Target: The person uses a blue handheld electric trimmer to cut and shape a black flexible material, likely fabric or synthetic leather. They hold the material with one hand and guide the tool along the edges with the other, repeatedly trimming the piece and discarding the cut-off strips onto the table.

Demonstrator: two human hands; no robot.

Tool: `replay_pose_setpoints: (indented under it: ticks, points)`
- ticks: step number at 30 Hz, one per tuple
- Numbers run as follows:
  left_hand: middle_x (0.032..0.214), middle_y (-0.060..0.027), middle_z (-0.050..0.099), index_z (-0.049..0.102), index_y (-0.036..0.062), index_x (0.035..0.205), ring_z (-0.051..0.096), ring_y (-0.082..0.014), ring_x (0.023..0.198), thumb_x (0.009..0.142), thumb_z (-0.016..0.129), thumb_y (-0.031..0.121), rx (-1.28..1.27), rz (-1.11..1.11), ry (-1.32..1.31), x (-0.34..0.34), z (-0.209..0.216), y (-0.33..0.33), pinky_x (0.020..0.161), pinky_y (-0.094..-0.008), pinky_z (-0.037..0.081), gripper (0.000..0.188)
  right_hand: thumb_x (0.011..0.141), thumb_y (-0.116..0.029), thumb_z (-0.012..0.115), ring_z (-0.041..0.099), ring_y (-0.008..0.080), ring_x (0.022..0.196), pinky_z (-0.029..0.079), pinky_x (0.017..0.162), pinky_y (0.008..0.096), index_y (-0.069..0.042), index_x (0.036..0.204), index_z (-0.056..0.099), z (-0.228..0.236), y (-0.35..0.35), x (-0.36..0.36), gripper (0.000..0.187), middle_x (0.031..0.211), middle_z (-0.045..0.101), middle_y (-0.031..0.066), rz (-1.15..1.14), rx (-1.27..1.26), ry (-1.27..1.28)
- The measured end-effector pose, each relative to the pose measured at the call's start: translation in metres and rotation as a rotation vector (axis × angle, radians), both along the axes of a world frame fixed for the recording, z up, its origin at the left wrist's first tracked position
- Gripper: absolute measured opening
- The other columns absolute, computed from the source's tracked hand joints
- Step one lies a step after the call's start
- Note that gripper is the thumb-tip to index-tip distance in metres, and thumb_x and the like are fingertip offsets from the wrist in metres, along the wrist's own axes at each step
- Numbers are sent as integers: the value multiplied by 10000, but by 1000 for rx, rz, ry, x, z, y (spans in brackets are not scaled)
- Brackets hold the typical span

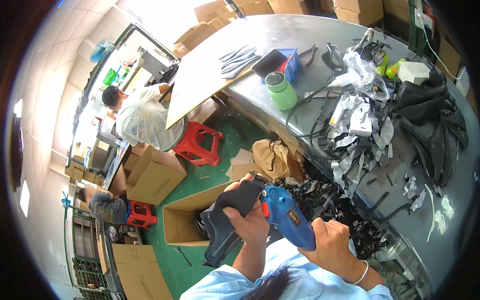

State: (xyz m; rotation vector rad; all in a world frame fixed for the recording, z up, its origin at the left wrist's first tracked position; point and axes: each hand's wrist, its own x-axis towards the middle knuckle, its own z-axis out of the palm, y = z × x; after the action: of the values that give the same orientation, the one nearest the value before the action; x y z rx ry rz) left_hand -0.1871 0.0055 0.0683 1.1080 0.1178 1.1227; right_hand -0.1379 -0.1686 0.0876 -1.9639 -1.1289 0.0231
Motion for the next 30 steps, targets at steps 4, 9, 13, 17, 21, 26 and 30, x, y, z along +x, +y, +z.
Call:
replay_pose_setpoints:
  ticks: [4,9,13,17,21,26,30]
  points:
    - [1171,-217,534,449,-21,1187,529,-308,1125,917,492,440,47,-101,109,-7,7,16,975,-438,422,536,594,-175,773,540,272,477,409,500,356,-46,734,464,2,-4,4,364,554,522,89,0,-29,-27]
    - [1102,-141,574,502,-1,1149,558,-249,1062,864,629,227,-172,-231,147,-17,34,30,965,-401,415,386,551,-165,774,531,290,484,400,492,370,-46,715,465,-3,-8,9,370,559,525,102,-5,-32,-42]
    - [1071,-136,582,505,24,1152,589,-282,998,883,581,111,-140,-147,214,-23,38,32,869,-466,483,292,530,-157,772,525,294,483,392,487,372,-49,706,465,-6,-8,6,370,555,523,106,-9,-15,-39]
    - [1075,-155,586,509,29,1148,590,-312,1013,906,537,93,-137,-137,202,-22,34,27,882,-463,492,252,553,-167,776,529,285,480,398,496,366,-50,703,464,-4,-7,6,365,552,522,97,4,-17,-39]
    - [1136,-124,580,521,5,1157,564,-230,1062,883,592,95,-176,-286,148,-19,44,22,969,-384,416,297,553,-167,775,527,285,481,395,497,367,-55,698,460,-4,-8,6,364,548,514,94,-14,-26,-63]
    - [1132,-147,587,522,-20,1155,567,-249,1053,892,582,114,-59,-261,213,-15,53,24,957,-383,422,302,519,-154,777,521,294,487,389,500,373,-59,690,456,-8,-7,4,376,549,509,99,-35,-27,-69]
    - [1095,-173,587,520,-21,1118,573,-243,1006,882,587,129,-45,-190,269,-16,52,23,915,-375,441,288,509,-153,782,526,298,494,395,509,374,-59,692,457,-9,-9,3,384,553,512,102,-35,-44,-53]
